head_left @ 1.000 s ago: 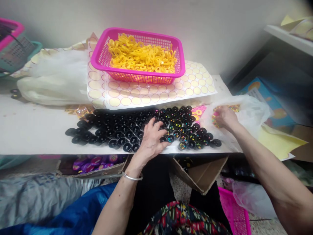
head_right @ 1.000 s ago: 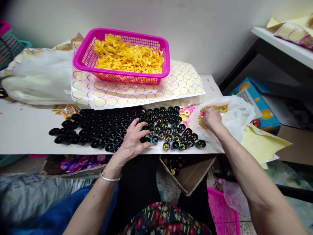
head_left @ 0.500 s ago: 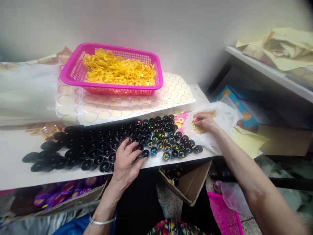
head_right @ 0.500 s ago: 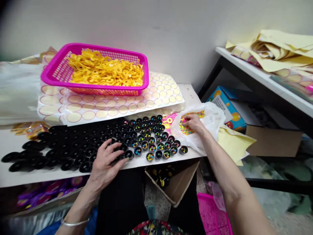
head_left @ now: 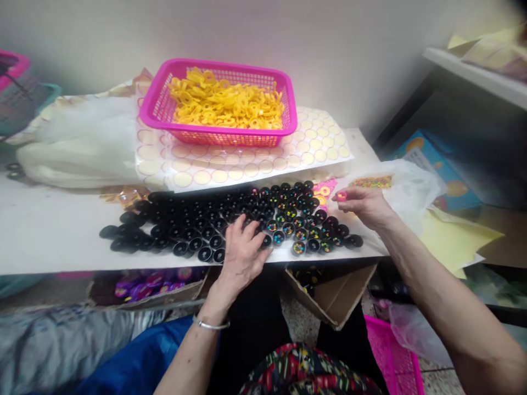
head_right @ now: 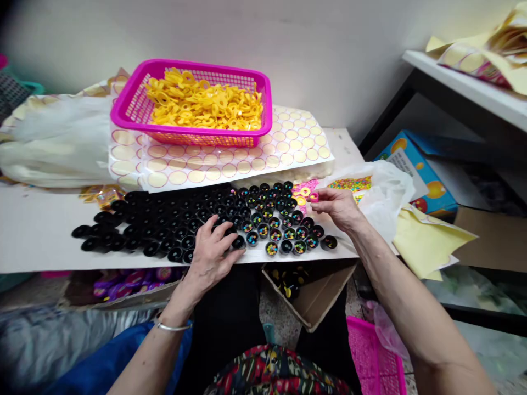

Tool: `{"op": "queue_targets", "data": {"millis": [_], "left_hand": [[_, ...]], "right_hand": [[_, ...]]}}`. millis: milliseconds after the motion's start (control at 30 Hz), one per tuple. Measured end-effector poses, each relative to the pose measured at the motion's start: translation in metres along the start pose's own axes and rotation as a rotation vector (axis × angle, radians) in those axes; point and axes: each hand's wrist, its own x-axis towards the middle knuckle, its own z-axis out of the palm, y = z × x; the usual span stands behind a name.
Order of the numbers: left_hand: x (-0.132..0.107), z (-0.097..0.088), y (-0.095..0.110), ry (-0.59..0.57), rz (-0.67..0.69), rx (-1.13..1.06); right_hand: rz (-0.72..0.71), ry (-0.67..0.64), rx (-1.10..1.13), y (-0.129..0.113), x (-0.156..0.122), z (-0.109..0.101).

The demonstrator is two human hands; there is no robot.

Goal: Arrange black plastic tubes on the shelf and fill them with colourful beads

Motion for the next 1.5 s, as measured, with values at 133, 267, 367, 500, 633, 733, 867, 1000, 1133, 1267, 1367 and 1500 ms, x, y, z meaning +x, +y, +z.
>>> {"op": "queue_targets", "data": {"millis": [133, 267, 367, 500, 633, 733, 867, 1000, 1133, 1267, 1367, 1500], "left_hand": [[-0.001, -0.001, 0.004, -0.034, -0.040, 0.010], [0.005, 0.000, 0.015, -0.051, -0.063, 0.014], [0.010, 0.003, 0.024, -0.069, -0.094, 0.004], [0.015, 0.007, 0.030, -0.074, -0.138, -0.017], [0.016, 0.008, 0.030, -0.081, -0.144, -0.040], [0.016, 0.008, 0.029, -0.083, -0.141, -0.049], [0.016, 0.009, 0.028, -0.076, -0.133, -0.063], [0.016, 0.010, 0.027, -0.072, -0.127, -0.085], [0.016, 0.010, 0.027, -0.074, -0.130, -0.087], [0.016, 0.011, 0.026, -0.083, -0.123, -0.072], [0.017, 0.011, 0.026, -0.073, -0.122, -0.070], [0.017, 0.012, 0.026, -0.063, -0.125, -0.086]], "right_hand": [[0.014, -0.239, -0.140, -0.013, -0.021, 0.050], [-0.070, -0.500, -0.359, -0.016, -0.033, 0.088], [-0.228, -0.574, -0.560, -0.013, -0.035, 0.102], [-0.408, -0.572, -0.792, -0.012, -0.037, 0.109], [-0.518, -0.552, -0.937, -0.009, -0.037, 0.109], [-0.559, -0.541, -1.003, -0.008, -0.038, 0.109], [-0.552, -0.544, -1.019, -0.007, -0.038, 0.109], [-0.560, -0.521, -1.032, -0.008, -0.038, 0.109], [-0.574, -0.536, -1.046, -0.010, -0.038, 0.109], [-0.580, -0.547, -1.068, -0.012, -0.039, 0.109], [-0.573, -0.563, -1.069, -0.011, -0.039, 0.110], [-0.552, -0.552, -1.098, -0.011, -0.040, 0.110]]}}
